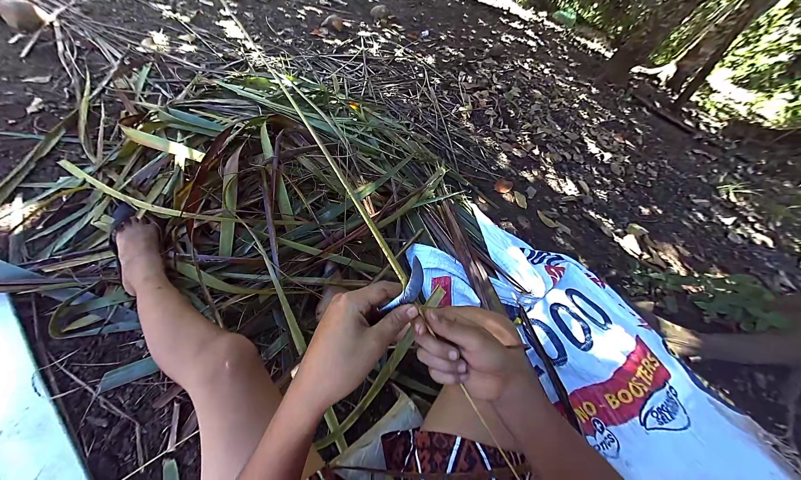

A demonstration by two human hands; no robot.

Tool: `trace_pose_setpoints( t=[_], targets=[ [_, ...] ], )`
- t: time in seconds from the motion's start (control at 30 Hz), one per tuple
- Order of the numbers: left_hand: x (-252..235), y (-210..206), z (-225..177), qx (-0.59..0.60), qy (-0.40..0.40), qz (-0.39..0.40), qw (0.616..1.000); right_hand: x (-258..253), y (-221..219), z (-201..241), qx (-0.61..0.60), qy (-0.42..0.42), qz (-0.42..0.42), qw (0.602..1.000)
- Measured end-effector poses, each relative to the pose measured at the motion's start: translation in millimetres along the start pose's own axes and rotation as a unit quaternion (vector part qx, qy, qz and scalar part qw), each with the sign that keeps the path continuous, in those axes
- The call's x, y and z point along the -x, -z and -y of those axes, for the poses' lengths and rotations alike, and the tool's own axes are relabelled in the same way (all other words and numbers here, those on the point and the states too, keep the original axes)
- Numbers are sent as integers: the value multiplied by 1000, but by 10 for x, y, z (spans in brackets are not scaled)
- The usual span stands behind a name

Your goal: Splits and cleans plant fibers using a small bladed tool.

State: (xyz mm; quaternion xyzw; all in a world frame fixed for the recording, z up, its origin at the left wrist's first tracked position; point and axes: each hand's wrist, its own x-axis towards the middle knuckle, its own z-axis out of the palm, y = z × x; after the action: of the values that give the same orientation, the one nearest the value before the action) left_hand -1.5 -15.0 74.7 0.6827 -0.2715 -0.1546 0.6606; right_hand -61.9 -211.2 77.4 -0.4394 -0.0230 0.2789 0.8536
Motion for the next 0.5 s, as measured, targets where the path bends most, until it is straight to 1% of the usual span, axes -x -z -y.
trace_pose_setpoints(
  t=[0.07,0.13,0.2,0.27,0.37,0.43,0.5],
  targets=[
    [25,55,-29,-34,9,10,999,-25,5,-5,26,9,-33,999],
    [48,94,-35,-69,21,36,997,-11,-6,-49,57,25,-73,995],
    [51,108,-9,-84,8,57,995,22,-51,-82,90,52,-113,988],
    [28,99,26,-55,-15,61,997,63,-109,-89,115,78,-146,979],
    [-17,86,62,13,-30,12,999,145,-171,-100,114,82,-182,973],
    [-48,135,86,41,-29,-19,999,217,-160,-126,111,73,-179,975],
    [-62,182,127,68,-21,-22,997,270,-153,-158,103,63,-168,978]
  ],
)
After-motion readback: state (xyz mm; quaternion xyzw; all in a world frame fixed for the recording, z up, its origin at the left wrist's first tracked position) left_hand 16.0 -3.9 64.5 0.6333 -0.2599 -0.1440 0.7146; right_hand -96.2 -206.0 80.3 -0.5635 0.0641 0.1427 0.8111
